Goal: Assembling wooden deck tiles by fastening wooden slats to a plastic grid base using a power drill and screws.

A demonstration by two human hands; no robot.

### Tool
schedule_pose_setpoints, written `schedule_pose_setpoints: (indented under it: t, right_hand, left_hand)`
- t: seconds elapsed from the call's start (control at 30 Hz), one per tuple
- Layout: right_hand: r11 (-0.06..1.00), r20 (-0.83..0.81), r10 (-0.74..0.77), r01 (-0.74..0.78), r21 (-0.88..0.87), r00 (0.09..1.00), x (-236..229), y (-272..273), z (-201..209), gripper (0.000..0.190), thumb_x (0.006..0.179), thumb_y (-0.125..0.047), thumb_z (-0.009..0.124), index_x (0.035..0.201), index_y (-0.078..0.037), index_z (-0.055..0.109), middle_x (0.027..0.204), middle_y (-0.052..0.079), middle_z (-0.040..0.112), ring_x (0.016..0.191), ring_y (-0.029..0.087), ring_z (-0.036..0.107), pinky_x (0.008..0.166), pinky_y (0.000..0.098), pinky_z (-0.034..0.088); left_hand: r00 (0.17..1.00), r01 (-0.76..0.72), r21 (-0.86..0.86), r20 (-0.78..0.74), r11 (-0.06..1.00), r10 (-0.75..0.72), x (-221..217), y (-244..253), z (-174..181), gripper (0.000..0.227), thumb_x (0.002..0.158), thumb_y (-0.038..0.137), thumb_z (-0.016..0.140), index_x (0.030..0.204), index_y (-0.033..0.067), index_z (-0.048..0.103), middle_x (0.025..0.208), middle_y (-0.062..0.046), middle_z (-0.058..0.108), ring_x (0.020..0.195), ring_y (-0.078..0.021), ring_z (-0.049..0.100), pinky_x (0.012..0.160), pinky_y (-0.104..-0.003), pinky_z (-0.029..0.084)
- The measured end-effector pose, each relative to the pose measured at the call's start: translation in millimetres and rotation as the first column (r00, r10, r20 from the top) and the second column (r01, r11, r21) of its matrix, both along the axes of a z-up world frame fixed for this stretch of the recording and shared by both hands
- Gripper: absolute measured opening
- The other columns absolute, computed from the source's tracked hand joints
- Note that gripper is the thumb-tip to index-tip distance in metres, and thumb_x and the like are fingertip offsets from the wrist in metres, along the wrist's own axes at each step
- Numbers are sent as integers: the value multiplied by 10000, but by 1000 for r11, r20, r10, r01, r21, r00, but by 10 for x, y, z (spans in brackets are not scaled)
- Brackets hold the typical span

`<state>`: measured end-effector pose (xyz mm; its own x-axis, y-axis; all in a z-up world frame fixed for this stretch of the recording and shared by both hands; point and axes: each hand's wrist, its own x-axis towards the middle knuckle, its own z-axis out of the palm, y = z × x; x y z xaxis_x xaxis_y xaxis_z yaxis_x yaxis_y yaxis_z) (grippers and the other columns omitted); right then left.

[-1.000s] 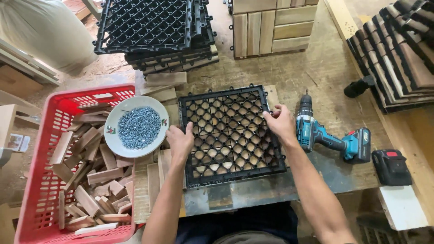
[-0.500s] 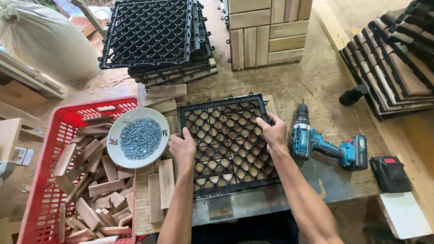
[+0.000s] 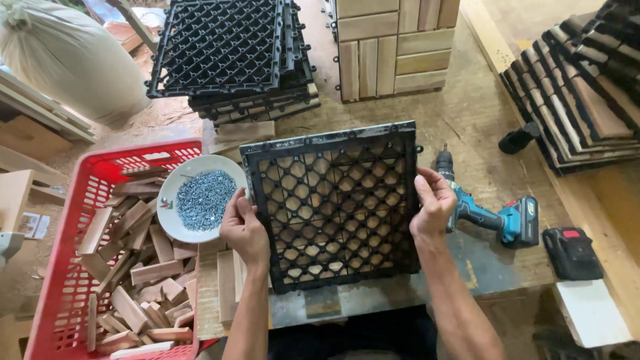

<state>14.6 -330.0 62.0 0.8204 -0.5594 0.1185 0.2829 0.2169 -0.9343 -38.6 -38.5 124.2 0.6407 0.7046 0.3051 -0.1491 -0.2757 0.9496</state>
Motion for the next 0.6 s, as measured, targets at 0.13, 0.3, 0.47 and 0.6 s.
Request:
schedule_pose_setpoints:
  t: [0.13,0.3,0.47,0.6]
  right_hand:
    - [997,19,-48,47,62,999,27,-198,-401,155,901,-126,742,1033,-46,725,705,7,574,552,35,502,529,167,471]
    - [992,-82,-97,103,69,992,3,-234,-507,80,869,-133,759,934,-115,715,617,-101,450,452,-76,317,454,88,241]
    - [993,-141,-103,110,44,985,-148,-153,-198,136,847,-167,795,957,-140,719,705,-89,561,559,-57,414,530,99,297]
    - [998,-162,-23,32,49,986,-141,-92,93,225,873,-177,765,1079,-100,713,738,-49,594,510,-65,392,503,90,320]
  left_hand:
    - [997,-41,-68,59,997,45,94,44,-394,169,968,15,700,1136,16,724,613,-81,620,557,-71,541,567,-211,454]
    - [948,76,-361,-262,929,-179,289,37,-608,373,995,443,684,1156,111,736,951,-84,701,811,-173,702,755,-316,572]
    - [901,237,-618,-148,750,-407,273,-114,59,514,1041,487,572,750,70,651,580,-72,557,510,-182,592,456,-276,456]
    - [892,277,-692,-72,666,-446,385,140,-327,457,1022,449,643,770,69,623,575,-101,574,469,-206,613,406,-276,493]
